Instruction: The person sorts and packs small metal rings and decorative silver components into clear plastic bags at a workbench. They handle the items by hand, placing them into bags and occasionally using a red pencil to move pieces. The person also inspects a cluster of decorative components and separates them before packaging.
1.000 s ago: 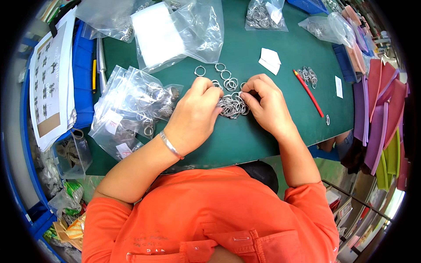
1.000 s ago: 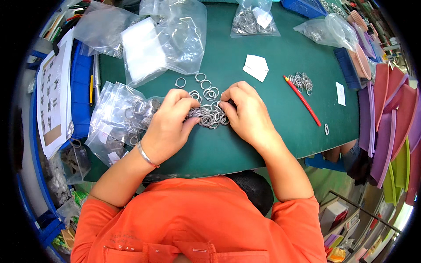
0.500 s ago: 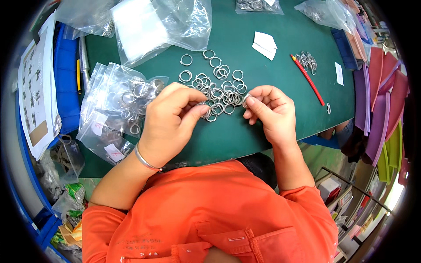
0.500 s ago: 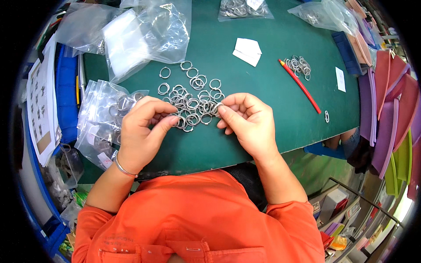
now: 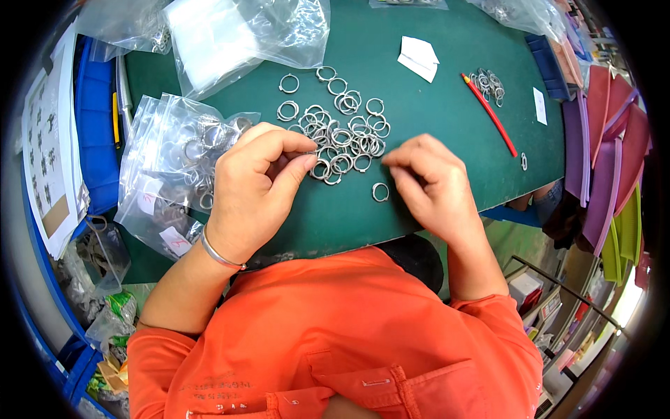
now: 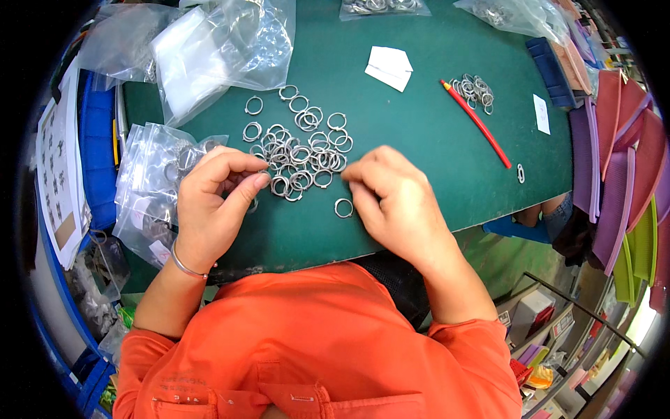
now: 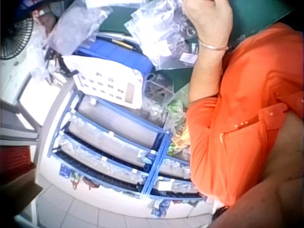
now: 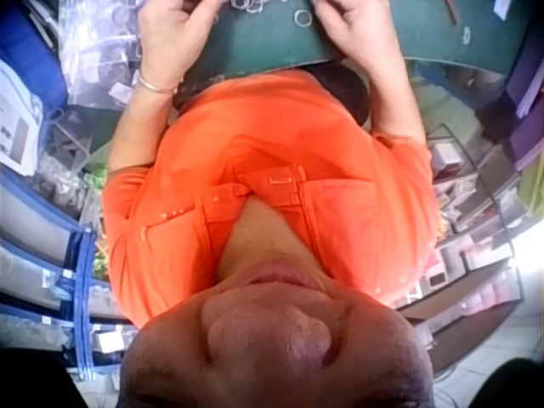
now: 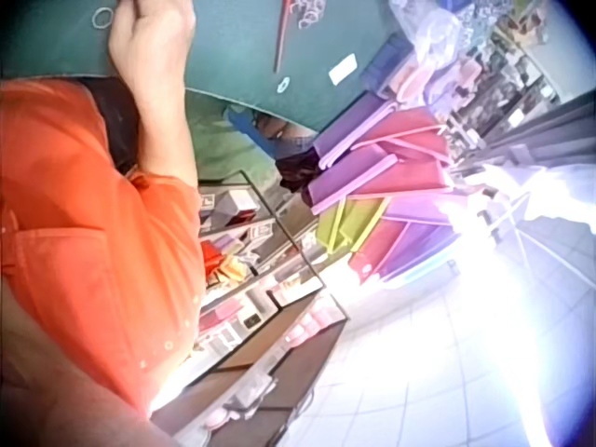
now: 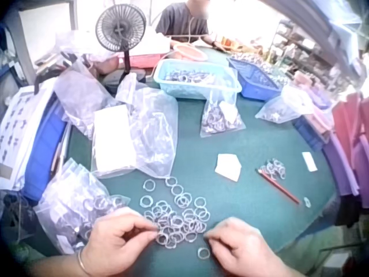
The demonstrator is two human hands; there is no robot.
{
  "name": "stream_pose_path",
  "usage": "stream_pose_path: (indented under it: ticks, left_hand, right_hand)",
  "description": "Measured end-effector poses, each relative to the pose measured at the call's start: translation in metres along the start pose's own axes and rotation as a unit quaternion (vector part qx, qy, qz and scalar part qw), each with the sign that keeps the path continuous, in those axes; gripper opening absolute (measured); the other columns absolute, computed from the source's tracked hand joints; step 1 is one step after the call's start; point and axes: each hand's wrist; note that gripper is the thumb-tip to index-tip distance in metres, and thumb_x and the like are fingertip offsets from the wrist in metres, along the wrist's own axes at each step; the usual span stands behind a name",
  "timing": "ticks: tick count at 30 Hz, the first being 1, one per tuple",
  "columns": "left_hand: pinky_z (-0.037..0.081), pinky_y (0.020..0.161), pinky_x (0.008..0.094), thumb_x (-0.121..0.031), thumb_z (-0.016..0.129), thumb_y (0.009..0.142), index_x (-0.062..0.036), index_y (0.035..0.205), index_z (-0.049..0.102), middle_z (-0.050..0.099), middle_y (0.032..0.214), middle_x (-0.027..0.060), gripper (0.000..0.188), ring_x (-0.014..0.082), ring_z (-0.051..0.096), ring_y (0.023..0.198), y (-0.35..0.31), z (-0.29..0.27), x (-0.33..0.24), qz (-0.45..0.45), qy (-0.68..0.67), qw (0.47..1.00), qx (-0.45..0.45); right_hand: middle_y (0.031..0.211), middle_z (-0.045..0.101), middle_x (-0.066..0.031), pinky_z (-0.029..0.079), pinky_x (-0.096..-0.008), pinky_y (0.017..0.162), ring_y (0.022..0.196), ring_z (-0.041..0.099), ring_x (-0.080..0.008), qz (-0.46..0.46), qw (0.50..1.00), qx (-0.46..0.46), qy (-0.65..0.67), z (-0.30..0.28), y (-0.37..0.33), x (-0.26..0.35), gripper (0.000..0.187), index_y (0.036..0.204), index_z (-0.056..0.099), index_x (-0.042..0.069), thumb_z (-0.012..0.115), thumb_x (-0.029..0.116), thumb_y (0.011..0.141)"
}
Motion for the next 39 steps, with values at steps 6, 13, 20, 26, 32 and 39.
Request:
stream_pose_path:
  ticks: [6,13,20,26,32,39]
  left_hand:
    - [0.053,0.071,0.0220,0.004,0.063,0.090,0.0031,0.103,0.065,0.062,0.095,0.0047,0.014,0.0119,0.066,0.082,-0.001,0.003,0.004,-0.055,-0.117,0.992,0.000]
    - [0.054,0.065,0.0225,0.004,0.064,0.088,0.0027,0.096,0.064,0.066,0.090,0.0057,0.008,0.0123,0.067,0.074,-0.005,0.003,0.000,-0.161,-0.236,0.958,0.018]
    - [0.049,0.060,0.0203,0.008,0.067,0.080,0.0012,0.084,0.066,0.060,0.084,0.0022,0.008,0.0073,0.061,0.069,-0.017,0.004,-0.003,-0.058,-0.065,0.989,0.122]
    - [0.051,0.059,0.0292,0.003,0.071,0.078,-0.0001,0.087,0.067,0.059,0.079,0.0102,0.011,0.0216,0.063,0.065,-0.022,0.009,0.001,0.038,0.081,0.988,0.127]
    - [0.048,0.058,0.0256,0.003,0.070,0.079,-0.0003,0.088,0.067,0.058,0.079,0.0079,0.010,0.0166,0.059,0.063,-0.018,-0.004,-0.005,0.054,0.098,0.990,0.086]
    - [0.049,0.062,0.0285,0.006,0.068,0.080,-0.0012,0.090,0.067,0.060,0.083,0.0085,0.013,0.0205,0.061,0.071,-0.020,-0.008,-0.005,0.092,0.081,0.989,0.082]
  right_hand:
    - [0.088,0.061,-0.0116,0.052,-0.0343,0.070,0.084,0.063,-0.0283,-0.059,0.996,-0.058,-0.045,0.016,0.017,-0.002,0.016,0.094,0.066,0.003,0.069,-0.003,0.079]
    - [0.078,0.063,-0.0108,0.051,-0.0332,0.061,0.068,0.063,-0.0238,0.034,0.994,-0.099,0.018,0.010,0.007,-0.007,0.011,0.087,0.065,0.002,0.071,-0.002,0.078]
    - [0.079,0.064,-0.0118,0.051,-0.0335,0.064,0.070,0.063,-0.0265,0.099,0.995,-0.003,-0.001,-0.006,-0.007,0.001,0.007,0.088,0.067,0.001,0.067,0.000,0.081]
    - [0.084,0.062,-0.0122,0.051,-0.0351,0.069,0.076,0.063,-0.0296,0.040,0.996,-0.054,-0.063,-0.016,-0.010,-0.010,0.011,0.090,0.068,0.001,0.064,-0.003,0.081]
    - [0.096,0.061,-0.0095,0.049,-0.0364,0.078,0.089,0.059,-0.0294,-0.062,0.994,0.028,-0.081,-0.023,-0.012,-0.013,0.030,0.096,0.069,0.005,0.061,-0.011,0.072]
    - [0.098,0.063,-0.0100,0.050,-0.0361,0.076,0.085,0.060,-0.0296,-0.072,0.989,0.011,-0.131,-0.015,-0.008,-0.015,0.021,0.094,0.068,0.003,0.067,-0.005,0.075]
Point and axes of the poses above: each hand's wrist, its own y-axis towards the middle knuckle, its own z-axis out of the palm, x = y × z
